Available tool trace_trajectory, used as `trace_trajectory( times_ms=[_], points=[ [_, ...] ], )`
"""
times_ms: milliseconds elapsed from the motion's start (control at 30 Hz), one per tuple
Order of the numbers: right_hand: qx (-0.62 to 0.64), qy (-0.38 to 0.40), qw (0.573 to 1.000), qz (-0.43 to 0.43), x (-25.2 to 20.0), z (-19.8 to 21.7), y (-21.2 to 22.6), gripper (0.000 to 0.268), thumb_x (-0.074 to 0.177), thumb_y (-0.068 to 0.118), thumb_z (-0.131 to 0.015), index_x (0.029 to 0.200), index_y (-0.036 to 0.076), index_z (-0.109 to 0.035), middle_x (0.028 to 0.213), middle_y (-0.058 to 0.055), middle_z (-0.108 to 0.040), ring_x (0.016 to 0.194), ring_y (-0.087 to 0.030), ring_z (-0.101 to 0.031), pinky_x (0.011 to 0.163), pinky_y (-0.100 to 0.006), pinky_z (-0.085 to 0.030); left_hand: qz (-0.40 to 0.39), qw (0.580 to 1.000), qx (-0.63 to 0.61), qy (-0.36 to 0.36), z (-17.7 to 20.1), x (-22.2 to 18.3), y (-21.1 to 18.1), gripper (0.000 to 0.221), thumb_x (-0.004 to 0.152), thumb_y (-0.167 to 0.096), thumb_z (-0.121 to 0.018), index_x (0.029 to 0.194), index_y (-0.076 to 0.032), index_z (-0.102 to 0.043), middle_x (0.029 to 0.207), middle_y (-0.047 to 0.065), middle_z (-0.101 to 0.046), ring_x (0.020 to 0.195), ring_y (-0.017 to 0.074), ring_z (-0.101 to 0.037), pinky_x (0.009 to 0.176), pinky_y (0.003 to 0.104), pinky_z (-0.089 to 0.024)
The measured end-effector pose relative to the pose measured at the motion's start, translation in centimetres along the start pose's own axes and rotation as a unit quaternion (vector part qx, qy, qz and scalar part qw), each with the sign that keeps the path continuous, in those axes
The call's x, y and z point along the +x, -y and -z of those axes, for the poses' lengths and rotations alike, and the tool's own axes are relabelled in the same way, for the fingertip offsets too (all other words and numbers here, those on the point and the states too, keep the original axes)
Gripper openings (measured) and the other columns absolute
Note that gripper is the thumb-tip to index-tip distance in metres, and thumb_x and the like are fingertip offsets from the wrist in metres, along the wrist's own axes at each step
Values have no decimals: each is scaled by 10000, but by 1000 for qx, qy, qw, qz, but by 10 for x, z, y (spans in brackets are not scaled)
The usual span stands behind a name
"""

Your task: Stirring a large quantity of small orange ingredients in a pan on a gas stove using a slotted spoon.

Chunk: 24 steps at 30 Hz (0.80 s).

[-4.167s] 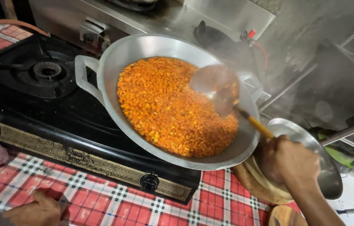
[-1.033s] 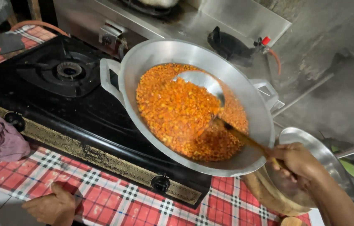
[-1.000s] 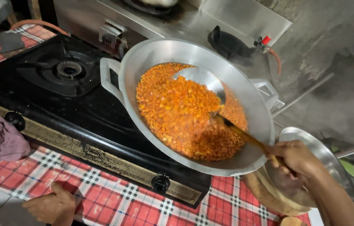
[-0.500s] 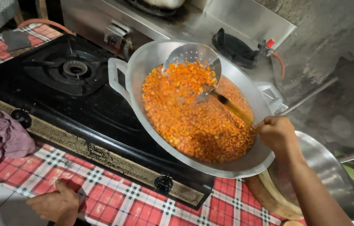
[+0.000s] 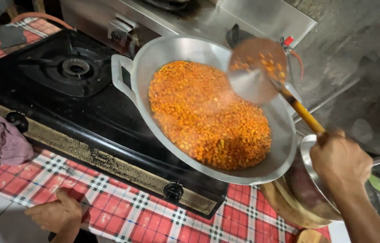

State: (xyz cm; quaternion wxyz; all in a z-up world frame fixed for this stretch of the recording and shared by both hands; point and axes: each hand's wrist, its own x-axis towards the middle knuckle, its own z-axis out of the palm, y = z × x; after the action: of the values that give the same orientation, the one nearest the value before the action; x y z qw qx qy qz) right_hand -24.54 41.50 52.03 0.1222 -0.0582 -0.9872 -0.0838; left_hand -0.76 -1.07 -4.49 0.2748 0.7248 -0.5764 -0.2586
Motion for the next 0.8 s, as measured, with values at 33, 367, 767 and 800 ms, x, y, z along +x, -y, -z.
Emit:
trace_trajectory(
  times_ms=[33,367,767,800],
  points=[
    [-27,9,1000,-10,3,-5,-9,415,942,270,-425,1203,27,-637,1121,-292,-785,1039,-520,-747,841,-570,-547,-9,999,32,-21,-8,2,5,1205,998,-903,-70,1554,164,-8,1589,473,-291,1448,617,-383,1110,692,-323],
    [-118,83,989,-29,1,-29,-42,660,983,606,-398,1322,136,-714,1297,-241,-763,1219,-456,-721,991,-543,-555,-6,997,67,-32,-9,2,6,1210,1025,-930,-51,1554,156,12,1580,439,-365,1397,574,-460,1012,672,-394],
    [-166,111,980,-17,-9,-26,-19,420,929,265,-524,1296,192,-714,1312,-168,-758,1219,-413,-723,959,-477,-590,-21,997,60,-32,-1,-2,3,1135,1085,-861,-85,1547,173,-14,1561,464,-366,1389,601,-464,1040,681,-397],
    [-166,111,980,-15,-11,-29,-19,420,929,265,-524,1296,192,-714,1312,-168,-758,1219,-413,-723,959,-477,-590,-20,997,61,-32,0,-2,2,1135,1085,-861,-85,1547,173,-14,1561,464,-366,1389,601,-464,1040,681,-397]
  ],
)
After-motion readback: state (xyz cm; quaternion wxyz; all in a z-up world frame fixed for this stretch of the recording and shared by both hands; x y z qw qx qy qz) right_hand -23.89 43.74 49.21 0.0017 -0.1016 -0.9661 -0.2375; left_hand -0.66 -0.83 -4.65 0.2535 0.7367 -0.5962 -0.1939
